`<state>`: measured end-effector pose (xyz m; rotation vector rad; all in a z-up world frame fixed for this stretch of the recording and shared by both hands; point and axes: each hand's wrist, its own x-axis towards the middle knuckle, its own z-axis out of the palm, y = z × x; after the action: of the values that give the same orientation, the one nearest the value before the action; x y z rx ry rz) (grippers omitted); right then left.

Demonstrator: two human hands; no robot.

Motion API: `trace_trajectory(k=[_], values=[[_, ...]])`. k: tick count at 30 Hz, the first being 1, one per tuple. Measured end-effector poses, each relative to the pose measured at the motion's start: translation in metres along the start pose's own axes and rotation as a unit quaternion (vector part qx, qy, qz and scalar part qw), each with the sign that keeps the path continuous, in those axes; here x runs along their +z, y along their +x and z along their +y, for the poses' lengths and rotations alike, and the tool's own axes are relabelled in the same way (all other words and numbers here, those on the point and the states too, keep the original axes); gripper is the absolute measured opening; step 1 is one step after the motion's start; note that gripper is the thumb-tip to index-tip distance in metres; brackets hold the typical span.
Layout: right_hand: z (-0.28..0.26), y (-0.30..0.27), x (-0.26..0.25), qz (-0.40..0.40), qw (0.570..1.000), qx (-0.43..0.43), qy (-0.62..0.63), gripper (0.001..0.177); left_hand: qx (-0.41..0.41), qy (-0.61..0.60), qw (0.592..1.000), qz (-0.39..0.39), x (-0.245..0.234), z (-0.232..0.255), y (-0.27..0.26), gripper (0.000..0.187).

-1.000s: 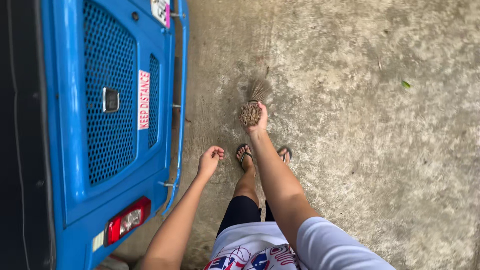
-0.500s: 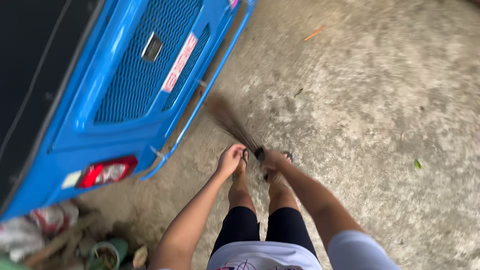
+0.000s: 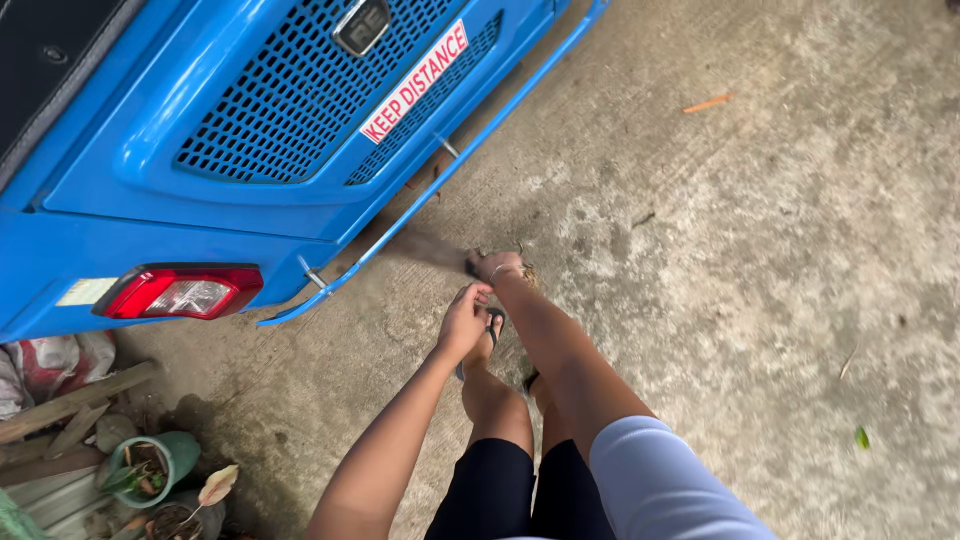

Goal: The person sweeps debris from a concrete outdoor floor using a small handheld whisk broom, moving the broom along the ground and around a vehicle and potted plants.

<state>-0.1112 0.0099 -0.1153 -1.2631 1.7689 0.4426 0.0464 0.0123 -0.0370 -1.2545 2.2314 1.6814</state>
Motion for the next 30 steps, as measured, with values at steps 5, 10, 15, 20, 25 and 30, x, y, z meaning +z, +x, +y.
trace_trajectory(k=[5,10,15,20,25,30], values=[[0.077,-0.029,0.009,0.017,0.974,0.174,0.141,0.075,0.006,0.032,0.999,-0.013,0.002,-0.008,0.009,0.038],[0.15,-0.121,0.076,0.1,0.93,0.263,0.236,0.076,0.043,0.032,0.998,-0.043,0.003,0.0,0.007,0.039],[0.147,-0.242,0.099,0.071,0.901,0.334,0.266,0.112,0.048,0.07,0.994,-0.068,-0.001,0.028,0.006,0.039],[0.117,-0.313,0.113,0.073,0.946,0.252,0.193,0.092,0.021,0.066,0.99,-0.119,0.002,0.074,0.003,0.039],[0.101,-0.301,0.108,-0.079,0.977,0.179,0.085,0.077,0.117,0.075,0.983,-0.118,0.014,0.087,0.014,0.039],[0.213,-0.258,0.088,-0.051,0.945,0.32,0.041,0.058,0.084,0.103,0.982,-0.136,-0.004,0.084,0.026,0.039]])
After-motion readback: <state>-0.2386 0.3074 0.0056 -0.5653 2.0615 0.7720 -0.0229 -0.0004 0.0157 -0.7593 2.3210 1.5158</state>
